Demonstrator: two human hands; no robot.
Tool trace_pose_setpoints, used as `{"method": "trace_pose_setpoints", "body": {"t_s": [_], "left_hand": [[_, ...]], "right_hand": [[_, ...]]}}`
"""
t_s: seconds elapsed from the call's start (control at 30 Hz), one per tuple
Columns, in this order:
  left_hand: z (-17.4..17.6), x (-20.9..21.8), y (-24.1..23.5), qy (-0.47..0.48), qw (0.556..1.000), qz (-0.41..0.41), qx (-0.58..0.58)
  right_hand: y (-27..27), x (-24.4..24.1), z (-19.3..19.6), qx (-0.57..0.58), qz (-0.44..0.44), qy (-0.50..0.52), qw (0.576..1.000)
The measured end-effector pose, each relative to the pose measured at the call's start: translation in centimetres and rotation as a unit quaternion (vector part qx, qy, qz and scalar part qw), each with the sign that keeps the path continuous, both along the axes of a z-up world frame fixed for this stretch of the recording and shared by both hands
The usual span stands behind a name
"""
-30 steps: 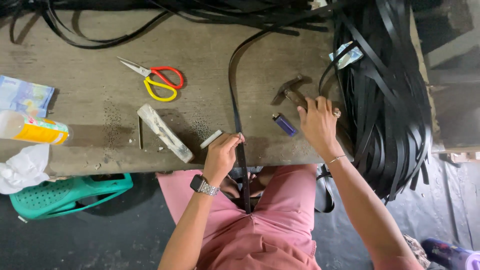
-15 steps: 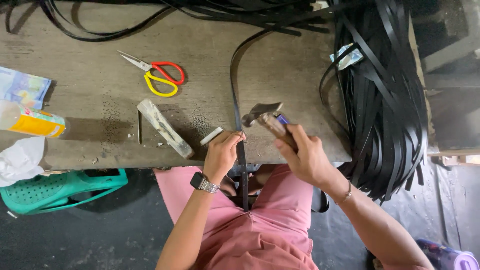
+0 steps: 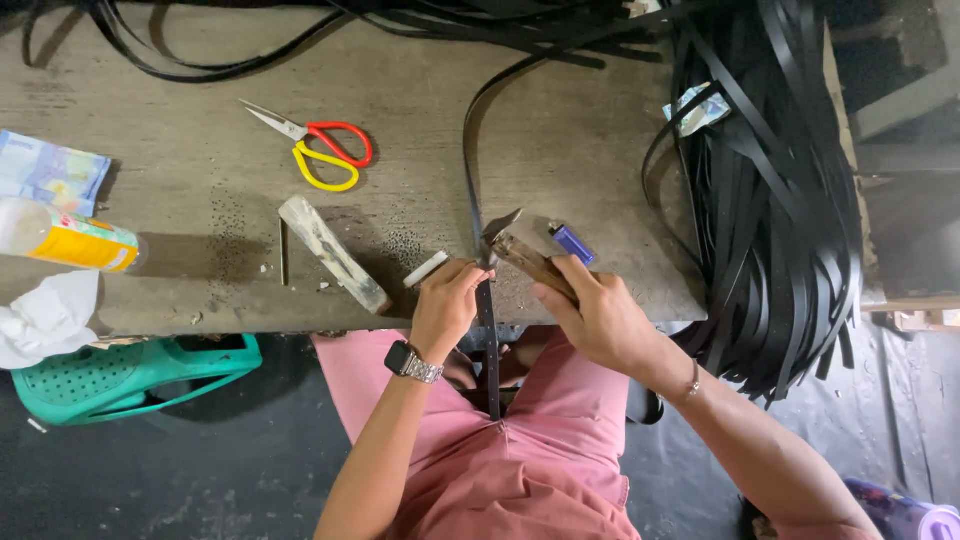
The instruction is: The person uses a hammer and a metal punch to create holes along a black leather strap. They repeatedly position the punch on the strap and strike it with the hammer, then reposition for the next hole.
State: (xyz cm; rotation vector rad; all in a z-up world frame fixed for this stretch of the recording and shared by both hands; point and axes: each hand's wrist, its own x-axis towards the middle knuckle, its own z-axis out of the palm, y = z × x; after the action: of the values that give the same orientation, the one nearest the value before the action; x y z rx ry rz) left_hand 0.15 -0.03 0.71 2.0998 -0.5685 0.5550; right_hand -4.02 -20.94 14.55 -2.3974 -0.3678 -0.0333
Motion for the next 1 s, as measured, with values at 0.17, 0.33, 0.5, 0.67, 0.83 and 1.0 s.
{"method": "trace_pose_setpoints", "body": {"t_s": [0.17,0.33,0.5,0.67,0.83,1.0], "left_hand": [[0.5,0.1,-0.1,0.008,0.999,-0.018,-0.035],[1.2,-0.1,-0.2,0.018,0.999,-0.018,-0.046],[1.3,-0.1,-0.2,0.014,0.999,-0.005,-0.041],[0.3,0.0,-0.2,0.015,0.999,0.003,-0.034],[0.2,0.0,0.0,0.006,1.0,0.011,-0.023],[2.4,0.6,0.7,0.155,0.96,0.046,-0.23]], "right_hand": [[-3.2,2.5,-3.9,-0.02,-0.105,-0.077,0.991],[-7.2,6.0,-7.9,-0.211,-0.191,-0.16,0.945],[-7.1,6.2,-9.6,-0.392,-0.226,-0.24,0.859],[-0.7,5.0,-9.8,-0.141,-0.01,-0.202,0.969],[2.3,5.1,-11.8,-0.084,0.089,-0.259,0.958],[2.3,4.5,-11.2,-0.061,0.089,-0.242,0.964]]}}
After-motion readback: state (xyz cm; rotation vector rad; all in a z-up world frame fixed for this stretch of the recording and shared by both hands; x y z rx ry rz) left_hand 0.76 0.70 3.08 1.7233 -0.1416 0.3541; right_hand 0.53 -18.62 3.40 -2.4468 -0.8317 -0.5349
